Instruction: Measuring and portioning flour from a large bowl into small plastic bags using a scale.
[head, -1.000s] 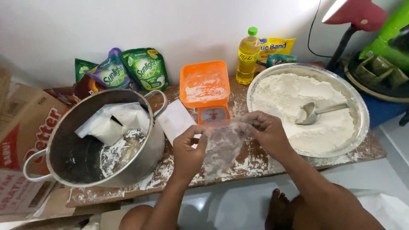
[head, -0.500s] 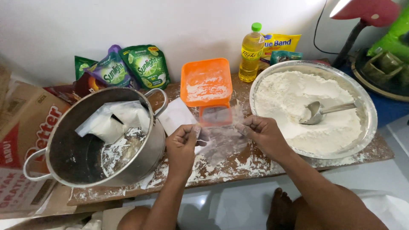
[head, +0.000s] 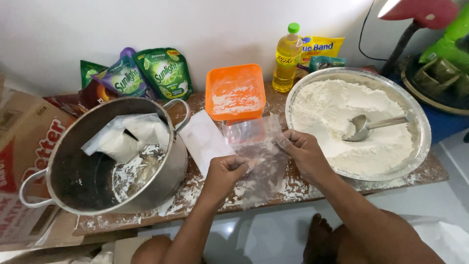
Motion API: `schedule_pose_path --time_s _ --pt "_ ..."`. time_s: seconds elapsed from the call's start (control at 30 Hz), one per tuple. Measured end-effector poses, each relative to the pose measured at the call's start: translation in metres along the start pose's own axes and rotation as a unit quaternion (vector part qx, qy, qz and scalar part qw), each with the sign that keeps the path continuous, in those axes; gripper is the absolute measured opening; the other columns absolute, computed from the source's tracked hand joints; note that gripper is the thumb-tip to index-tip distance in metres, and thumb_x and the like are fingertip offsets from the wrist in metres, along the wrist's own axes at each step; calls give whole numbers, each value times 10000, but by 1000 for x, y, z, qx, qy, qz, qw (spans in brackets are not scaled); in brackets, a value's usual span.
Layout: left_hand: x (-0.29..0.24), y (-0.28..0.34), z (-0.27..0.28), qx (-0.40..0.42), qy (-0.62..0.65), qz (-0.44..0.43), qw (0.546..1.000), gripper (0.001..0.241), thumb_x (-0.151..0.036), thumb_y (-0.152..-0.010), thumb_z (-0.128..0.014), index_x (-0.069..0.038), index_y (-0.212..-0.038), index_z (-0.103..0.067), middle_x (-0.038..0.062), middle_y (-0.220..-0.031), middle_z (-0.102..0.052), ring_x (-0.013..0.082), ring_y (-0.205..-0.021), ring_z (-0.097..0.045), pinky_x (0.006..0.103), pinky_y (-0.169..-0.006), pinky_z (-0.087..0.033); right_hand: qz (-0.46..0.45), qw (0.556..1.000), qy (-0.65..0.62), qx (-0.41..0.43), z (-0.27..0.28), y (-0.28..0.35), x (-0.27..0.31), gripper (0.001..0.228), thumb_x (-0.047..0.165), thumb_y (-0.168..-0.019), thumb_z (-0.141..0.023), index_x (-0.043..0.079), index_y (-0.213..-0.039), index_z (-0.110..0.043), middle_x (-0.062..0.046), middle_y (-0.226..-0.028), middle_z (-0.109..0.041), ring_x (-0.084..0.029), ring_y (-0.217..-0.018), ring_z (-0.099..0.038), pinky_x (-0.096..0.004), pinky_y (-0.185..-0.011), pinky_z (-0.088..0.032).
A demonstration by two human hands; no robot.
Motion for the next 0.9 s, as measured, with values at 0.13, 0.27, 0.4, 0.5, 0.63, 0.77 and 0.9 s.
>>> schedule_pose_path --time_s 0.13,0.27,0.4,0.5,0.63,0.77,0.9 --pt "18 -10 14 -38 32 17 999 94 -24 -878 -808 62 -914 -793 124 -674 -727 111 -641 -644 311 -597 -607 -56 997 11 59 -13 14 8 216 130 -1002 -662 -67 -988 -749 -158 -771 -749 -163 -693 -615 -332 -728 -561" --pt "6 -4 22 -91 94 60 990 97 -52 -917 -782 42 -909 -757 111 -689 -719 115 -584 -642 282 -572 -587 -143 961 96 218 -14 19 -29 233 128 -889 -776 -26 -1053 -834 -152 -898 -824 -196 -806 -706 -361 -782 -588" --pt "8 0 19 -103 165 112 974 253 -166 -904 -832 58 -944 -723 128 -734 -709 165 -598 -677 321 -583 -621 -155 975 51 151 -10 16 -32 195 -5 -884 -721 -89 -1041 -800 -106 -764 -734 -169 -632 -697 -319 -574 -619" --pt "19 6 0 -68 194 147 968 212 -98 -836 -868 48 -898 -728 124 -732 -720 217 -668 -742 366 -651 -649 -121 989 29 79 2 -4 -65 171 12 -910 -731 -128 -1001 -770 -146 -733 -711 -168 -617 -652 -310 -555 -589" --pt "35 3 -2 -74 185 143 969 243 -25 -772 -900 58 -937 -742 132 -744 -731 209 -651 -739 350 -648 -644 -114 993 -4 42 -5 5 -48 154 58 -937 -755 -94 -937 -784 -126 -714 -726 -128 -660 -653 -281 -622 -581" --pt "38 -4 14 -152 135 94 975 218 0 -770 -884 83 -937 -772 147 -712 -732 190 -651 -729 335 -641 -628 -171 982 -21 75 -12 6 -57 132 -3 -889 -773 -111 -964 -771 -167 -782 -765 -204 -663 -720 -359 -596 -628" --pt "18 3 11 -179 92 70 977 121 -12 -817 -852 49 -909 -803 123 -695 -739 139 -650 -693 313 -647 -614 -194 978 -26 71 -18 13 -48 139 -30 -880 -763 -116 -990 -766 -184 -801 -765 -242 -726 -758 -406 -627 -652"
Point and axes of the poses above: each hand's wrist, its own y-axis away from the middle knuckle, its own z-axis out of the back of the hand, x = y × z, the point moved 6 cm from there along -y, towards the middle knuckle
